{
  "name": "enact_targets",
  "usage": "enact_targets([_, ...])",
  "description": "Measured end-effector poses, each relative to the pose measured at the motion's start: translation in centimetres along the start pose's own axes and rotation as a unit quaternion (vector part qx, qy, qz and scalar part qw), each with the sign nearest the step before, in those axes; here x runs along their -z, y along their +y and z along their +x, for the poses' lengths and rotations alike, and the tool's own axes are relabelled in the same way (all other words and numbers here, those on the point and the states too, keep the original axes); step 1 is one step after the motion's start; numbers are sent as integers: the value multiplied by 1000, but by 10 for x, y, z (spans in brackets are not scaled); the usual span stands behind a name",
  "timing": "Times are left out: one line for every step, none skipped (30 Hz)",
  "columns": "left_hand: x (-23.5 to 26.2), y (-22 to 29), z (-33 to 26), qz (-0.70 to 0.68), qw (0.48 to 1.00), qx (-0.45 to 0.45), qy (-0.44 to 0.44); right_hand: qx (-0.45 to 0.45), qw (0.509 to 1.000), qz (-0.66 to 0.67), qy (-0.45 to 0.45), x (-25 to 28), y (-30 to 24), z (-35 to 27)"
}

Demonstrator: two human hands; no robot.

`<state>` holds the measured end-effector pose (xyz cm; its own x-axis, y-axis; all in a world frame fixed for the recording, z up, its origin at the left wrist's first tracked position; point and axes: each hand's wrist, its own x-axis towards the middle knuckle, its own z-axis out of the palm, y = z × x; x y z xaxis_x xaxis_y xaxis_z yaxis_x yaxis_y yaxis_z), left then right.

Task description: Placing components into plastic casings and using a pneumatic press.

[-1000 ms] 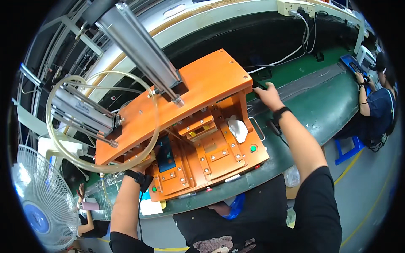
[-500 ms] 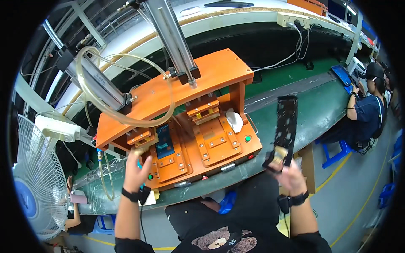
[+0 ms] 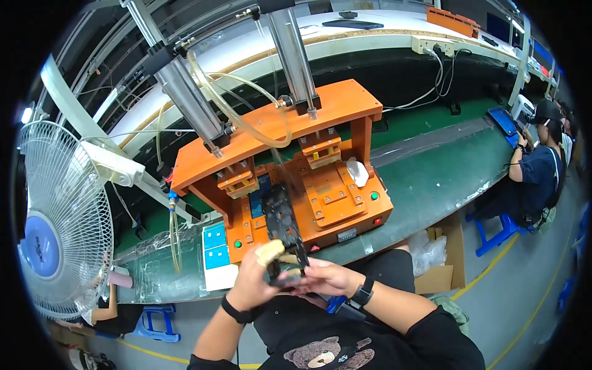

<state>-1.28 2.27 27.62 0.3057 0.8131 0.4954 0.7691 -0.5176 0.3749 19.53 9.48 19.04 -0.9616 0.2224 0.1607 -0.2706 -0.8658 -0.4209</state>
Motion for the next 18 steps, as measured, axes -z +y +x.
enact_targets([6, -10, 7, 3, 1000, 12, 11, 6, 996, -73, 42, -9, -5, 4])
enact_targets([10, -21, 13, 6, 999, 25, 22, 10, 991, -114, 73, -4, -3, 5])
enact_targets([14, -33, 20, 34, 998, 37, 24, 2, 986, -125, 106, 3, 0, 5])
enact_targets([18, -43, 26, 60, 997, 49, 25, -6, 981, -135, 140, 7, 5, 0])
enact_targets([22, -54, 32, 92, 995, 42, 12, -22, 977, -146, 153, 9, 8, -4])
enact_targets([24, -65, 37, 82, 995, 54, -6, -38, 972, -158, 167, 10, 11, -10])
enact_targets([27, -71, 39, 96, 993, 65, -35, -45, 966, -178, 181, 10, 14, -16])
enact_targets([28, -73, 42, 108, 989, 75, -66, -47, 954, -205, 213, 13, 19, -24])
enact_targets([29, -74, 43, 107, 989, 75, -64, -50, 942, -232, 237, 16, 23, -31])
enact_targets([30, -73, 44, 104, 989, 71, -81, -54, 929, -258, 260, 19, 25, -38])
enact_targets([31, -73, 44, 101, 988, 68, -99, -44, 925, -259, 275, 24, 28, -46])
enact_targets([33, -73, 46, 100, 988, 69, -100, -45, 925, -258, 276, 28, 28, -53])
enact_targets([35, -73, 48, 89, 986, 84, -116, -43, 918, -262, 293, 33, 27, -59])
enact_targets([37, -71, 48, 77, 983, 100, -134, -43, 912, -263, 312, 32, 30, -64])
enact_targets([38, -70, 51, 89, 979, 109, -147, -42, 906, -273, 321, 33, 29, -66])
enact_targets([40, -65, 51, 66, 980, 116, -146, -37, 902, -278, 329, 32, 30, -67])
enact_targets([36, -68, 46, 74, 988, 87, -100, -37, 901, -281, 328, 32, 29, -67])
enact_targets([32, -72, 40, 82, 993, 58, -55, -37, 900, -284, 327, 31, 29, -66])
